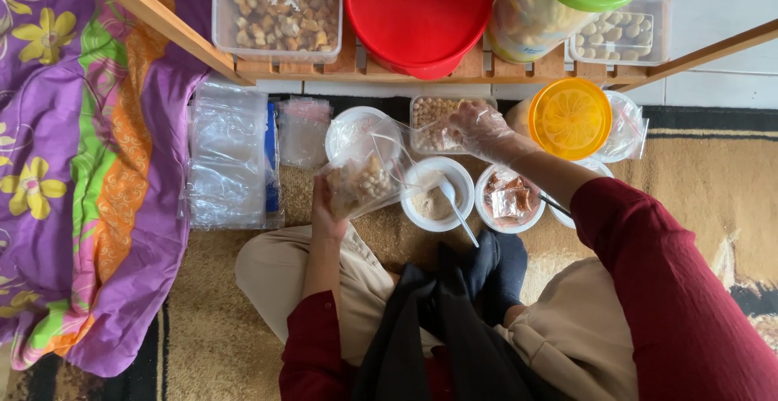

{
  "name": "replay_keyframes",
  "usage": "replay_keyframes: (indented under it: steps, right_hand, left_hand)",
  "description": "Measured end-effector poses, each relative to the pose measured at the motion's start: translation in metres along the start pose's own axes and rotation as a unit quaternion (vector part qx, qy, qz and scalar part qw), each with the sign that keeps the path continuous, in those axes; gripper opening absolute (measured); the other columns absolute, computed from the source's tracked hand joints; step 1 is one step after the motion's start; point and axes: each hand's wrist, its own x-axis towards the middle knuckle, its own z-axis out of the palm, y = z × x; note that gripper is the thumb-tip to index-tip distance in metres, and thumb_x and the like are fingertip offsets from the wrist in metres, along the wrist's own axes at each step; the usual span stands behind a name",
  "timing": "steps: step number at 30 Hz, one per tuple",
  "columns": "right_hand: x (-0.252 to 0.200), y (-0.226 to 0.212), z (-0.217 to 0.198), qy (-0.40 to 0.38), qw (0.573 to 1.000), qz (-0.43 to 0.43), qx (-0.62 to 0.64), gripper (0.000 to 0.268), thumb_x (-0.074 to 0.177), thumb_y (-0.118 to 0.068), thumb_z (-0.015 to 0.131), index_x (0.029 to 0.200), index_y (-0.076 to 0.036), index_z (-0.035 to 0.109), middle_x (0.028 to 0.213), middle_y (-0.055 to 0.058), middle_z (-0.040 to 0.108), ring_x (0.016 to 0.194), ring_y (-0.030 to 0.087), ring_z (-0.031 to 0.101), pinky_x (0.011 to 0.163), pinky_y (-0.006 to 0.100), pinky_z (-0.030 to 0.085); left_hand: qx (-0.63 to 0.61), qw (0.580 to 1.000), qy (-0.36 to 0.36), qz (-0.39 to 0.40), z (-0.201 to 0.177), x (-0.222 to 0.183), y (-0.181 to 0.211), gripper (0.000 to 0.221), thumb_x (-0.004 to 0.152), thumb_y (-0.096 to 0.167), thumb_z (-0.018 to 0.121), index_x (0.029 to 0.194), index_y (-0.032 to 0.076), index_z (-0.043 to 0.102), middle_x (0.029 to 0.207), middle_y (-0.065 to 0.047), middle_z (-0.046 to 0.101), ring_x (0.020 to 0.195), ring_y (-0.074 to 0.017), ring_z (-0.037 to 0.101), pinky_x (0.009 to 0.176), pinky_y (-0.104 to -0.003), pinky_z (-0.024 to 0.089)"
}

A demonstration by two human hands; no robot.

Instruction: Manually packing food powder and granules into plastic bags using a spoon.

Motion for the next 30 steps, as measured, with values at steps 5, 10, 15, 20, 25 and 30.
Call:
replay_keyframes:
  steps: [5, 10, 15, 20, 25, 30]
  right_hand:
    - [0.019, 0.017, 0.044, -0.017, 0.998, 0.026, 0.054, 0.023, 0.079, -0.056, 0.077, 0.089, -0.035, 0.077, 0.101, -0.008, 0.071, 0.097, 0.019, 0.069, 0.074, 0.035, 0.062]
    - [-0.011, 0.006, -0.033, -0.056, 0.971, 0.096, 0.213, 0.024, 0.084, -0.054, 0.077, 0.097, -0.034, 0.078, 0.106, 0.005, 0.072, 0.1, 0.03, 0.072, 0.083, 0.041, 0.062]
    - [-0.059, -0.016, -0.143, -0.059, 0.765, 0.172, 0.617, 0.031, 0.084, -0.007, 0.076, 0.113, -0.019, 0.079, 0.103, 0.009, 0.077, 0.095, 0.022, 0.075, 0.092, 0.033, 0.057]
    - [-0.068, -0.007, -0.147, -0.081, 0.658, 0.186, 0.725, 0.021, 0.085, -0.002, 0.078, 0.105, -0.007, 0.076, 0.1, 0.016, 0.077, 0.094, 0.023, 0.076, 0.093, 0.029, 0.056]
    - [-0.098, -0.024, -0.228, -0.135, 0.622, 0.204, 0.744, 0.026, 0.096, -0.019, 0.07, 0.119, -0.006, 0.072, 0.115, 0.019, 0.073, 0.115, 0.031, 0.068, 0.114, 0.044, 0.043]
    - [-0.1, -0.01, -0.222, -0.081, 0.632, 0.235, 0.734, 0.02, 0.096, -0.015, 0.069, 0.114, -0.006, 0.073, 0.111, 0.015, 0.071, 0.111, 0.027, 0.069, 0.111, 0.041, 0.047]
  left_hand:
    - [0.013, 1.0, 0.003, -0.001, 0.001, -0.002, 0.0, 0.042, 0.099, 0.059, 0.055, 0.121, 0.027, 0.071, 0.122, 0.002, 0.074, 0.112, -0.0186, 0.071, 0.099, -0.04, 0.058]
    - [0.012, 1.0, 0.012, 0.004, 0.004, -0.004, 0.001, 0.04, 0.098, 0.057, 0.057, 0.119, 0.027, 0.072, 0.12, 0.002, 0.075, 0.112, -0.0176, 0.071, 0.101, -0.04, 0.057]
    - [0.011, 1.0, 0.011, 0.004, -0.002, -0.001, -0.001, 0.039, 0.099, 0.057, 0.056, 0.12, 0.028, 0.072, 0.122, 0.004, 0.074, 0.114, -0.0164, 0.07, 0.103, -0.039, 0.056]
    - [0.01, 1.0, 0.008, 0.004, -0.004, 0.001, -0.003, 0.041, 0.098, 0.058, 0.057, 0.122, 0.027, 0.072, 0.123, 0.003, 0.074, 0.114, -0.0171, 0.07, 0.104, -0.039, 0.055]
    - [0.02, 1.0, 0.002, 0.015, 0.017, -0.014, 0.004, 0.043, 0.098, 0.057, 0.057, 0.124, 0.026, 0.071, 0.124, 0.001, 0.073, 0.116, -0.0189, 0.069, 0.106, -0.041, 0.054]
    - [0.024, 1.0, 0.001, 0.01, 0.023, -0.02, 0.004, 0.043, 0.099, 0.058, 0.055, 0.125, 0.028, 0.07, 0.127, 0.003, 0.072, 0.117, -0.0179, 0.069, 0.105, -0.04, 0.054]
